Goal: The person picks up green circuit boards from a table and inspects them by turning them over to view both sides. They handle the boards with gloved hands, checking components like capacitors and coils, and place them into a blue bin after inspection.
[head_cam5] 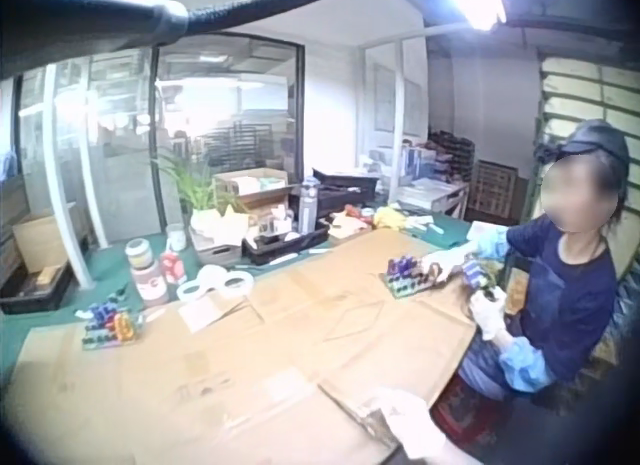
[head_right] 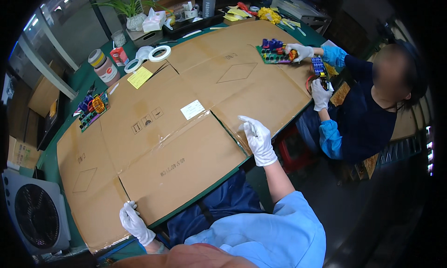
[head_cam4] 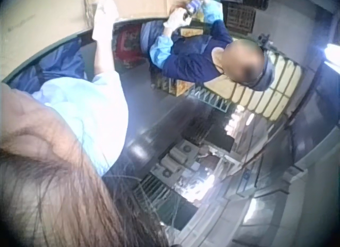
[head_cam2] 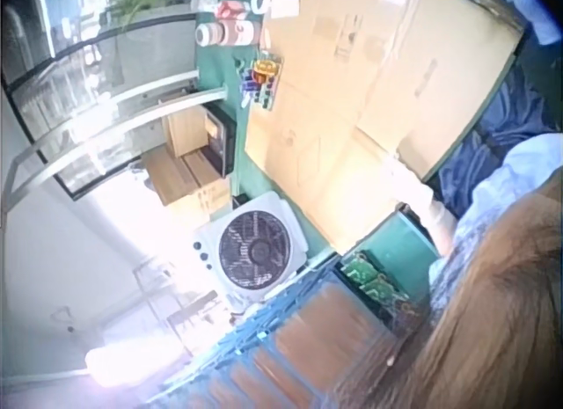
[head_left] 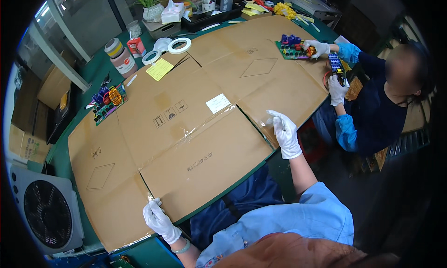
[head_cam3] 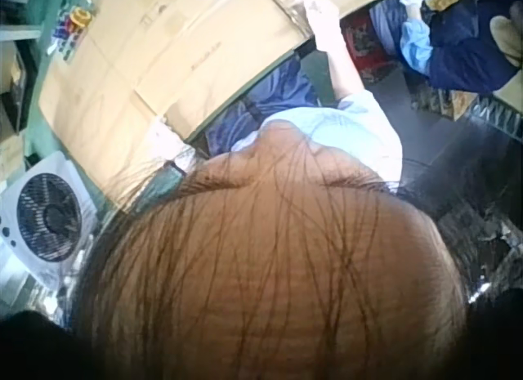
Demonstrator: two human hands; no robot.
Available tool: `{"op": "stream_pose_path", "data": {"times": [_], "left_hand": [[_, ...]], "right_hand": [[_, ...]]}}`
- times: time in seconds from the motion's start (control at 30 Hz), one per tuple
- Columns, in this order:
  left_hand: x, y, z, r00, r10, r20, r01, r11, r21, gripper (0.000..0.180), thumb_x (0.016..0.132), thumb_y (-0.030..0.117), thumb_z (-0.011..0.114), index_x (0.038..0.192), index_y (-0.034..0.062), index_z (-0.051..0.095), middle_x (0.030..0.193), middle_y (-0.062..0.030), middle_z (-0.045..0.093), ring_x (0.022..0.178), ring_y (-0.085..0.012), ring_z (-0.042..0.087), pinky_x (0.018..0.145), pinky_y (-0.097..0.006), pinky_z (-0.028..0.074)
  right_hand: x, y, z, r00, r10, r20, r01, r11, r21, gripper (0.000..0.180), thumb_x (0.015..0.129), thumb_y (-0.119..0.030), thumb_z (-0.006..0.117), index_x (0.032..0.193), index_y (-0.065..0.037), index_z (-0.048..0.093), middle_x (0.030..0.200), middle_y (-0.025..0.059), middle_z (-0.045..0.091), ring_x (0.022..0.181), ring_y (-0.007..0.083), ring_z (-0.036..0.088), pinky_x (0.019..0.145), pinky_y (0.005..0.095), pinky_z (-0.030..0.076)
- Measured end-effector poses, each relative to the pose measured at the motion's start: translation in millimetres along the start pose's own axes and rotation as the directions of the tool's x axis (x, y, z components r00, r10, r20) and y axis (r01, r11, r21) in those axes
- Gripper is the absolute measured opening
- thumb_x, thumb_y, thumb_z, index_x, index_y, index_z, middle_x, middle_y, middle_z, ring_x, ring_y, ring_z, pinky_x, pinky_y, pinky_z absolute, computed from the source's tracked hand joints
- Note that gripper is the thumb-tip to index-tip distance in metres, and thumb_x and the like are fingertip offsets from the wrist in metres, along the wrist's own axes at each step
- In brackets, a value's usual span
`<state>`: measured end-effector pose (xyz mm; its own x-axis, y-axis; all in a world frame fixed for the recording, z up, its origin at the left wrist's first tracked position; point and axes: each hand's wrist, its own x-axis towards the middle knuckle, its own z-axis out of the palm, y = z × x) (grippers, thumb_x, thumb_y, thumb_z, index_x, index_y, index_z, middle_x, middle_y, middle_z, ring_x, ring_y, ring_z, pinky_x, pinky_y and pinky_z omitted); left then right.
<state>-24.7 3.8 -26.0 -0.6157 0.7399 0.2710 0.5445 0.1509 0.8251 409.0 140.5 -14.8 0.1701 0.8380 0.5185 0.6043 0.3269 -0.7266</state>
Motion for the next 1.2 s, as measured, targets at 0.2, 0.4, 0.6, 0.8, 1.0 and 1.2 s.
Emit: {"op": "stream_pose_path", "data": {"times": [0.2,0.4,0.6,0.8,1.0,1.2], "left_hand": [[0,-9,0,0.997,0.083,-0.002,-0.083,0.996,0.023,0.036,0.105,0.024,0.055,0.086,-0.0016,0.071,0.075,-0.0077,0.065,0.066,-0.0159,0.055,0.061,-0.031,0.045],[-1,-6,-1,1.000,0.016,0.016,-0.016,0.999,0.028,0.035,0.105,0.023,0.056,0.087,-0.0019,0.071,0.079,-0.0088,0.067,0.066,-0.0155,0.055,0.061,-0.031,0.045],[0,-6,0,1.000,-0.007,0.010,0.007,1.000,0.029,0.035,0.105,0.024,0.056,0.088,-0.0026,0.071,0.079,-0.0094,0.067,0.064,-0.0149,0.055,0.060,-0.031,0.045],[-1,-7,6,1.000,0.000,0.017,0.000,1.000,-0.001,0.035,0.105,0.025,0.056,0.088,-0.0024,0.071,0.079,-0.0094,0.067,0.065,-0.0148,0.056,0.061,-0.031,0.046],[0,-14,3,0.998,0.057,-0.011,-0.056,0.995,0.083,0.033,0.105,0.023,0.057,0.087,-0.0015,0.070,0.078,-0.0092,0.066,0.069,-0.0165,0.059,0.064,-0.031,0.047],[1,-8,2,0.999,0.046,-0.013,-0.045,0.994,0.097,0.030,0.104,0.020,0.057,0.085,-0.0011,0.070,0.078,-0.0098,0.067,0.074,-0.0208,0.060,0.068,-0.035,0.048]], "right_hand": [[12,-3,-12,0.999,0.005,0.042,-0.005,1.000,-0.002,0.029,0.107,-0.023,0.054,0.120,-0.002,0.070,0.084,0.0054,0.072,0.057,0.0065,0.051,0.057,0.0242,0.045],[13,5,-22,0.996,0.050,0.080,-0.045,0.997,-0.055,0.021,0.102,-0.016,0.063,0.113,-0.001,0.072,0.087,0.0116,0.074,0.078,0.0193,0.072,0.073,0.0295,0.055],[10,19,-24,0.994,0.054,0.096,-0.047,0.996,-0.071,0.025,0.105,-0.022,0.058,0.115,-0.003,0.072,0.091,0.0088,0.073,0.065,0.0099,0.061,0.064,0.0269,0.051],[77,97,-56,0.994,-0.007,-0.108,-0.043,0.891,-0.452,0.028,0.092,-0.023,0.073,0.113,-0.004,0.073,0.105,0.0175,0.073,0.096,0.0357,0.071,0.085,0.0381,0.057],[223,142,-71,0.975,0.116,-0.191,-0.218,0.676,-0.703,0.047,0.088,-0.038,0.068,0.123,-0.008,0.068,0.115,0.0221,0.069,0.111,0.0390,0.063,0.097,0.0471,0.051],[278,174,-59,0.864,0.502,-0.032,-0.387,0.623,-0.679,0.044,0.079,-0.032,0.073,0.100,0.007,0.071,0.099,0.0286,0.071,0.093,0.0394,0.070,0.083,0.0463,0.052]]}}
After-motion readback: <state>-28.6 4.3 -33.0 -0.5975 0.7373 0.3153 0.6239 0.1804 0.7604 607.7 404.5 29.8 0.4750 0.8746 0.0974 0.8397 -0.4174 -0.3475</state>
